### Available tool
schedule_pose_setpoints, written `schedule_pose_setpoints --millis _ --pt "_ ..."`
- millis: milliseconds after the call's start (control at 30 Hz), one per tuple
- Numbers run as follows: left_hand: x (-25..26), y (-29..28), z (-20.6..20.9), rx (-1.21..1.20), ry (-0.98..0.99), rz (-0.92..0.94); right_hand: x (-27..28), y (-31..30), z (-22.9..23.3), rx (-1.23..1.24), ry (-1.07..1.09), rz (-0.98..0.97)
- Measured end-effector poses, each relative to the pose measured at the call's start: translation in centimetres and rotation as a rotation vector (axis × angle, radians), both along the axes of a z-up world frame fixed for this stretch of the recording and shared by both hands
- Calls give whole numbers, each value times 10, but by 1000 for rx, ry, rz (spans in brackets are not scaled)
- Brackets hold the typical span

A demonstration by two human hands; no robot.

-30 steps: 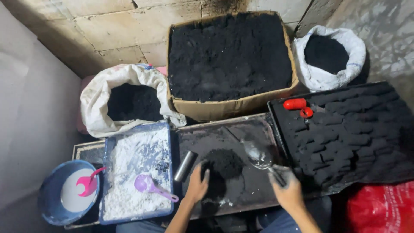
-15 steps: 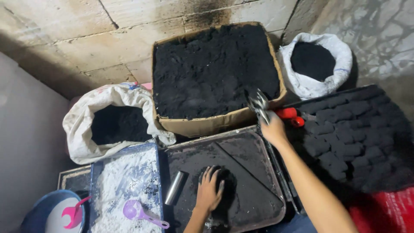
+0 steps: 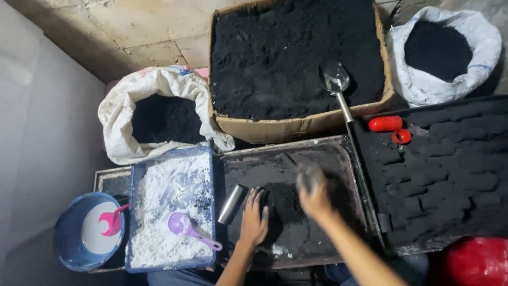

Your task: The person scoops a black granular material from a large sack onto a metal tray. They add a white powder from a blue bowl and mix the ingredients by hand. The person then kneads and shapes the mixture into small, uniform briquettes, placing them onto a black tray.

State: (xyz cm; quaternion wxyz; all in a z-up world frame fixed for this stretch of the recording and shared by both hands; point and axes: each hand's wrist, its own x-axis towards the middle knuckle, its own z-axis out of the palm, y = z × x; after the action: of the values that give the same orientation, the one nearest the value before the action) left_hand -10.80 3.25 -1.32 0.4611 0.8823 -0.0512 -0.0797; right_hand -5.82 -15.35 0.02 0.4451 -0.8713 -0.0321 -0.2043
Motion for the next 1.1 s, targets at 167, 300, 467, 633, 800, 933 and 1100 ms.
schedule_pose_setpoints --millis 167,300,467,633,800,933,1100 --pt "6 -14 -20 27 -45 7 -51 25 -47 -124 63 108" --pt "5 -26 -28 -70 -83 -41 -49 37 -54 -174 -40 149" --pt "-3 -28 -33 -228 -150 15 -59 31 -57 -167 -47 259" --pt "-4 -21 -28 -172 -159 17 -61 28 -58 -189 -49 329" --pt "-8 -8 -4 -143 -265 -68 -70 30 -26 -252 -154 319" --pt "-18 1 -8 -58 -219 -188 -90 30 -28 -397 -67 327" --pt "-27 10 -16 78 -238 -204 -96 31 -36 -557 74 326"
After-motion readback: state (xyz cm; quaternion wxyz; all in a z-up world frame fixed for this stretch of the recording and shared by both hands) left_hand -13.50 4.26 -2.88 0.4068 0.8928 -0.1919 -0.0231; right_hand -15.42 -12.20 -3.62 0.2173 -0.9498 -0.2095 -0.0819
